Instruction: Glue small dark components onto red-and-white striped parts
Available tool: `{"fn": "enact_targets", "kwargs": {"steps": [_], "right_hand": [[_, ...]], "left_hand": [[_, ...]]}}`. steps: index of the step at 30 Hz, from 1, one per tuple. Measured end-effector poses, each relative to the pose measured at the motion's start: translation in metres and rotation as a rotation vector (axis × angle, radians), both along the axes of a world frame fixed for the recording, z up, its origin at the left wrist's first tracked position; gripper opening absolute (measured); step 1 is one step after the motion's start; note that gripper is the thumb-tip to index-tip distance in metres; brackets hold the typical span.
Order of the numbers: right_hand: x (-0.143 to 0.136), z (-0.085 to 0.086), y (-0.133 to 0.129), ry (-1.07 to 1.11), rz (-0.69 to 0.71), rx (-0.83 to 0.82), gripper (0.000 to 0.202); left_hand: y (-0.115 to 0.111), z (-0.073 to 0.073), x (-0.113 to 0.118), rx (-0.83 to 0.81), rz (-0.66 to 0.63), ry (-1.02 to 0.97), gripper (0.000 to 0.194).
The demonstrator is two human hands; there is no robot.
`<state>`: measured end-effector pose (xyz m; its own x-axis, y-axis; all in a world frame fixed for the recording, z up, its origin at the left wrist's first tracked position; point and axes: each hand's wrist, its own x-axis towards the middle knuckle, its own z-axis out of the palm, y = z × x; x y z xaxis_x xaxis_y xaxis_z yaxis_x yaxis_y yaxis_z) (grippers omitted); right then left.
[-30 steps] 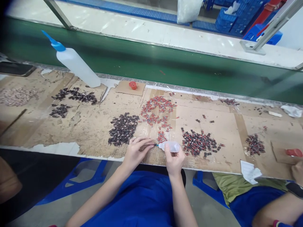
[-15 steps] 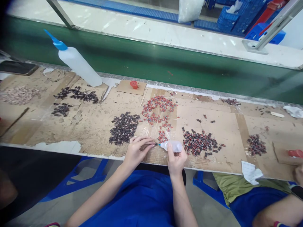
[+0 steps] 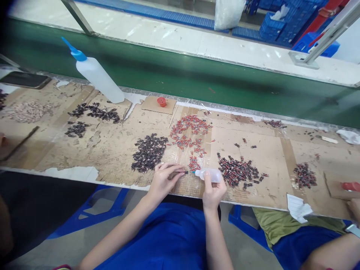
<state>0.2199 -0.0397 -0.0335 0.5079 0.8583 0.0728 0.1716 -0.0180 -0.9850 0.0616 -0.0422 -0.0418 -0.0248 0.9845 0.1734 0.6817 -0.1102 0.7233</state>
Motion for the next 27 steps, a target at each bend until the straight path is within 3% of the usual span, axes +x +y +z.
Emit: {"fn": "enact_targets", "kwargs": {"steps": [4,8,13,16,19,23,27], "right_hand": [[0.010,0.002,0.006,0.039,-0.079,0.085,0.032],[0.019,0.007,0.023,0.011,-0.033,0.157,0.044],[0.020,0.004,0.039,0.034,0.042,0.066,0.055],[0.018,0.004,0.039,0.014,0.075,0.035,0.068],[0.016,0.009,0.030,-0.112,0.034,0.164,0.078],[0.010,0.014,0.011,-0.344,-0.116,0.376,0.055],[-0.002,0.014,0.000,-0.466,0.058,0.367,0.020]], "left_hand": [[0.005,0.003,-0.005,-0.040,-0.069,0.001,0.016],[0.022,0.011,-0.006,-0.002,-0.043,0.019,0.011],[0.052,0.020,0.002,0.040,-0.031,0.103,0.022],[0.064,0.021,0.008,0.078,-0.104,0.206,0.019],[0.069,0.018,0.011,0.111,-0.145,0.275,0.013],[0.069,0.013,0.012,0.097,-0.127,0.312,0.013],[0.066,0.016,0.011,0.065,-0.096,0.351,0.012]]}}
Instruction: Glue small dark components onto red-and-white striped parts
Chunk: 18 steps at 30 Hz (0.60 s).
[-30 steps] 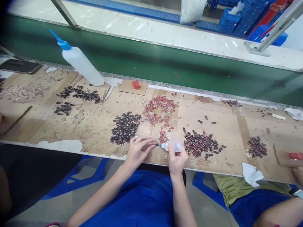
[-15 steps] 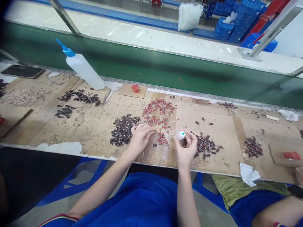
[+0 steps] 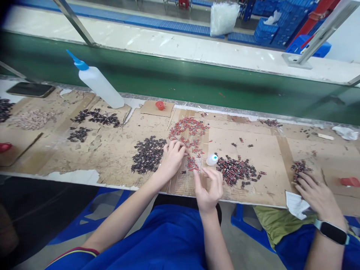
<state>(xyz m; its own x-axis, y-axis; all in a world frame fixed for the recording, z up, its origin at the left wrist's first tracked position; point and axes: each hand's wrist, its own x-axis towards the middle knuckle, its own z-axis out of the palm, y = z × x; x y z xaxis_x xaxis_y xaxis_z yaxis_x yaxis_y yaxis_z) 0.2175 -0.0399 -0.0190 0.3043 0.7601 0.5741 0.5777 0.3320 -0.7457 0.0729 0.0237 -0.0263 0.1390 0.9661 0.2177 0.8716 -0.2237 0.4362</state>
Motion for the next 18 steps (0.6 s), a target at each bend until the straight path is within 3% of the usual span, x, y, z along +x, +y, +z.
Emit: {"fn": "enact_targets", "kwargs": {"steps": [3,7,11,14,18], "right_hand": [[-0.012,0.000,0.002,0.151,0.130,-0.162,0.017],[-0.024,-0.002,0.008,0.512,0.277,-0.390,0.029],[-0.027,-0.004,0.011,0.674,0.300,-0.456,0.029],[-0.023,-0.002,0.009,0.716,0.290,-0.477,0.029],[-0.015,-0.003,0.006,0.710,0.271,-0.504,0.029]], "left_hand": [[-0.009,0.008,-0.002,-0.029,0.027,-0.128,0.010],[-0.029,0.021,-0.003,-0.093,-0.047,-0.523,0.011],[-0.042,0.026,0.000,-0.141,-0.102,-0.801,0.016],[-0.048,0.021,-0.004,-0.132,-0.135,-0.786,0.012],[-0.059,0.007,-0.012,-0.106,-0.030,-0.445,0.010]]}}
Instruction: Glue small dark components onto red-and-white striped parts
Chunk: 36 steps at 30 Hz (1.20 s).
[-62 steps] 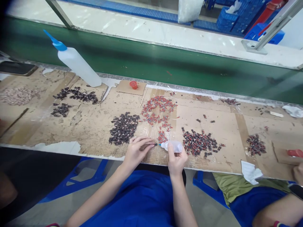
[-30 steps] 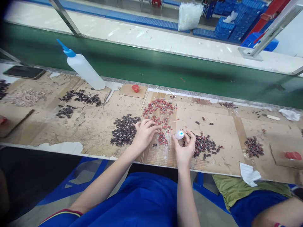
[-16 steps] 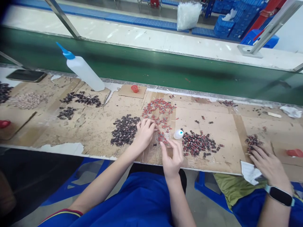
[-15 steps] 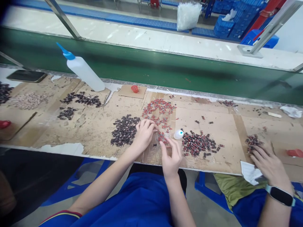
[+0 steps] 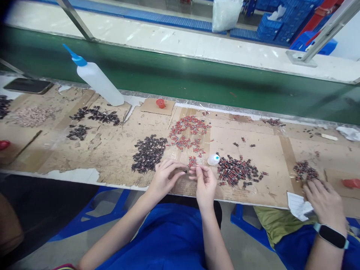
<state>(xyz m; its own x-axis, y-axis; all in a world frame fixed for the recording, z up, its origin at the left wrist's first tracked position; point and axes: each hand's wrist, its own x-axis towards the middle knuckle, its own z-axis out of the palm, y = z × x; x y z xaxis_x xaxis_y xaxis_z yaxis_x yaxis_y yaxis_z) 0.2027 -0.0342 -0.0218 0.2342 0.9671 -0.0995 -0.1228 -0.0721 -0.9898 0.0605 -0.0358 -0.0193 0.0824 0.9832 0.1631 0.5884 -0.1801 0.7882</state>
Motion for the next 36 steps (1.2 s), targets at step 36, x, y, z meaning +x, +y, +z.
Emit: {"fn": "enact_targets", "kwargs": {"steps": [36], "right_hand": [[0.003,0.003,-0.009,-0.165,0.204,0.126,0.011]], "left_hand": [[-0.004,0.004,-0.003,-0.154,-0.052,-0.419,0.012]]}}
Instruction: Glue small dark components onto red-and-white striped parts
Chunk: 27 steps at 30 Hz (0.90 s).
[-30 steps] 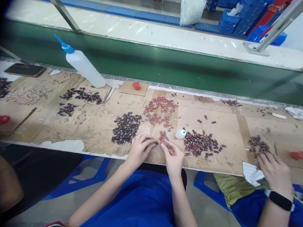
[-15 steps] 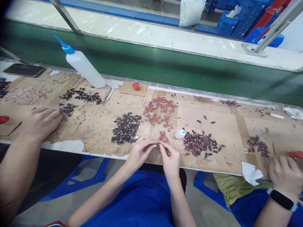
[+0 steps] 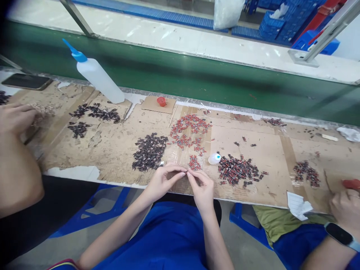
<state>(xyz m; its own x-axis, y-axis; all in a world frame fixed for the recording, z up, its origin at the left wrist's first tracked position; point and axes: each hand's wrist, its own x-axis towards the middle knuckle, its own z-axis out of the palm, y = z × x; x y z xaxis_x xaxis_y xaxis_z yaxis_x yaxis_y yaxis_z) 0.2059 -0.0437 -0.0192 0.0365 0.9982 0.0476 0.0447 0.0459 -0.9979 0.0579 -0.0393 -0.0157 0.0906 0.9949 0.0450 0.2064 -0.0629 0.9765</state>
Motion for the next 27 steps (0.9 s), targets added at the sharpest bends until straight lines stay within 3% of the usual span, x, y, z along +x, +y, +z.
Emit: {"fn": "enact_targets", "kwargs": {"steps": [5,11,14,16,19,22,24,27], "right_hand": [[0.000,0.000,-0.002,-0.033,-0.007,0.041,0.013],[0.001,-0.001,-0.005,-0.102,0.021,0.047,0.012],[0.009,-0.001,-0.006,-0.134,0.013,0.034,0.014],[0.019,-0.001,-0.005,-0.183,-0.049,0.046,0.015],[0.042,0.000,-0.001,-0.337,-0.296,0.137,0.019],[0.064,0.001,0.009,-0.575,-0.538,0.268,0.030],[0.071,-0.001,0.019,-0.761,-0.559,0.340,0.042],[0.068,-0.006,0.033,-0.944,-0.466,0.401,0.053]], "left_hand": [[-0.001,0.006,0.001,-0.002,0.019,0.028,0.012],[-0.004,0.003,0.006,-0.003,0.034,0.054,0.012],[-0.004,0.001,0.009,-0.026,-0.039,0.026,0.013],[-0.003,0.001,0.005,-0.015,-0.108,0.044,0.025],[-0.001,0.001,-0.016,0.063,-0.036,0.259,0.043],[0.000,0.000,-0.041,0.094,0.215,0.616,0.019],[0.000,-0.001,-0.051,0.096,0.260,0.770,0.008],[-0.001,-0.001,-0.052,0.101,0.222,0.862,0.004]]}}
